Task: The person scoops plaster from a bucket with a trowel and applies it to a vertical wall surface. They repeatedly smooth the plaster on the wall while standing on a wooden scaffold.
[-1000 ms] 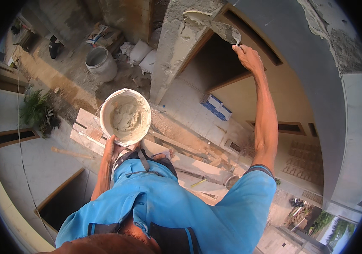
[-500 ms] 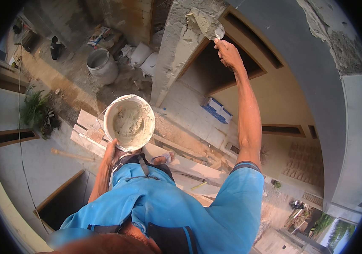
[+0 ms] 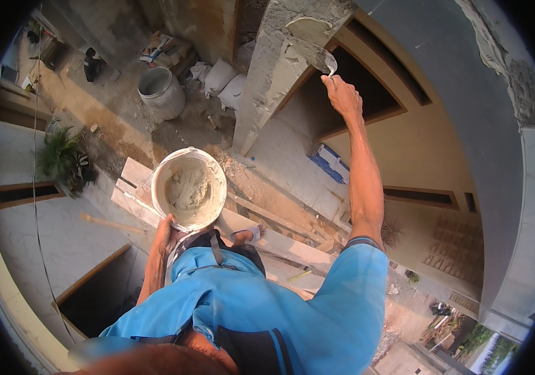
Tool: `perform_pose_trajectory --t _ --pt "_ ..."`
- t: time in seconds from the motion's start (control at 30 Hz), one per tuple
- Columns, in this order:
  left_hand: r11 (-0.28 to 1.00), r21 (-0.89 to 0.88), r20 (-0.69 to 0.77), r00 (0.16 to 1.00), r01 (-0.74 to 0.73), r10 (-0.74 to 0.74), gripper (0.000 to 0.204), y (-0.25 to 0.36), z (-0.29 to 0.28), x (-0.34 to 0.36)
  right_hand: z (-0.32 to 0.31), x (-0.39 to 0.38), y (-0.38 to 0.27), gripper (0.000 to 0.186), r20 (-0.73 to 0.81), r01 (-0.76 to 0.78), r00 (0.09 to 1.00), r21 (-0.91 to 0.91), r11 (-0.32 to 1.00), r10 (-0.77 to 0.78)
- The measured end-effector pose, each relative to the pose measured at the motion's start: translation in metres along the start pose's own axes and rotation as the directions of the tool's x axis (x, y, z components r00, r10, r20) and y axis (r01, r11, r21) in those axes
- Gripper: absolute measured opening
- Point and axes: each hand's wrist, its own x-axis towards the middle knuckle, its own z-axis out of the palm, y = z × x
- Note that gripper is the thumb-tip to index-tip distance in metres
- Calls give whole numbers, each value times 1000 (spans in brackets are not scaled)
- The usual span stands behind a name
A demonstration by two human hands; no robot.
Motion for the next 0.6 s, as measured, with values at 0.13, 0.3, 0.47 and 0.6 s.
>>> perform_pose_trajectory --t 0.13,0.3,0.47,0.6 --pt "998 64 3 1000 -8 8 38 12 10 -1 -81 -4 -24 54 -59 72 994 -269 960 -91" --pt "999 -2 33 998 50 -50 40 15 6 10 -115 -10 -56 59 -141 -2 990 -208 978 -28" --pt "999 -2 92 995 37 -36 38 17 9 3 -119 -27 -49 66 -73 -147 987 -4 989 146" --pt "999 -45 145 989 1 5 32 19 11 -4 -119 -58 -23 68 -121 -227 961 160 961 247"
